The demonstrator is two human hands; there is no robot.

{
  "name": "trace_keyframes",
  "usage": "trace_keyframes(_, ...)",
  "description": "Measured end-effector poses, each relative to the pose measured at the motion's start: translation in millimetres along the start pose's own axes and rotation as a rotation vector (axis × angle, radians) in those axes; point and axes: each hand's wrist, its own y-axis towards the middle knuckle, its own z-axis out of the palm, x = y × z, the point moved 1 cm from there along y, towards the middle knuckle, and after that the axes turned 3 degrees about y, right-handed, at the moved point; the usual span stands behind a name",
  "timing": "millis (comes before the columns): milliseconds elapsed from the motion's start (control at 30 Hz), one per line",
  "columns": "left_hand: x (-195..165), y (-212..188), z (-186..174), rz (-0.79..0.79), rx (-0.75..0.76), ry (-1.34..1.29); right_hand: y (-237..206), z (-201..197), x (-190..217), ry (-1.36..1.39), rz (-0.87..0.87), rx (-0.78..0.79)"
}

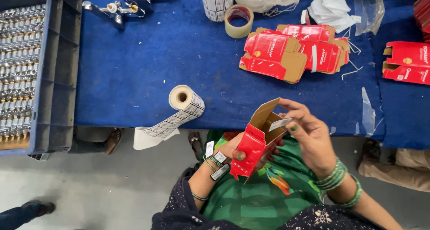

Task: The person repeatedly picks up small red cardboard boxes, peels labels from a roll, and sticks them onto the boxes. The person then places the labeled boxes into a pile on the table.

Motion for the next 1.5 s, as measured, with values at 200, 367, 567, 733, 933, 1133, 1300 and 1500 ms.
trace_keyframes(200,1,7,-1,0.025,-0.015,0.149,3,10,-21,0.022,-0.030,-0.063)
trace_keyframes(367,13,3,-15,0.040,-0.044,0.183,4,17,-20,0.086,-0.022,-0.101)
trace_keyframes(567,33,-7,-44,0.009,-0.106,0.316,5,23,-22,0.147,-0.003,-0.163)
trace_keyframes(733,34,-7,-49,-0.011,-0.099,0.351,6,26,-21,0.113,-0.023,-0.197)
trace_keyframes(933,13,-2,-33,-0.015,-0.092,0.452,9,29,-19,0.056,-0.001,-0.235)
trace_keyframes(1133,-10,-1,-17,-0.046,-0.019,0.508,11,29,-18,0.024,0.027,-0.210)
trace_keyframes(1300,-24,-5,-10,-0.126,0.005,0.515,17,24,-15,0.016,0.049,-0.099)
trace_keyframes(1500,-19,-3,-11,-0.147,0.077,0.549,18,18,-4,-0.078,0.168,-0.024)
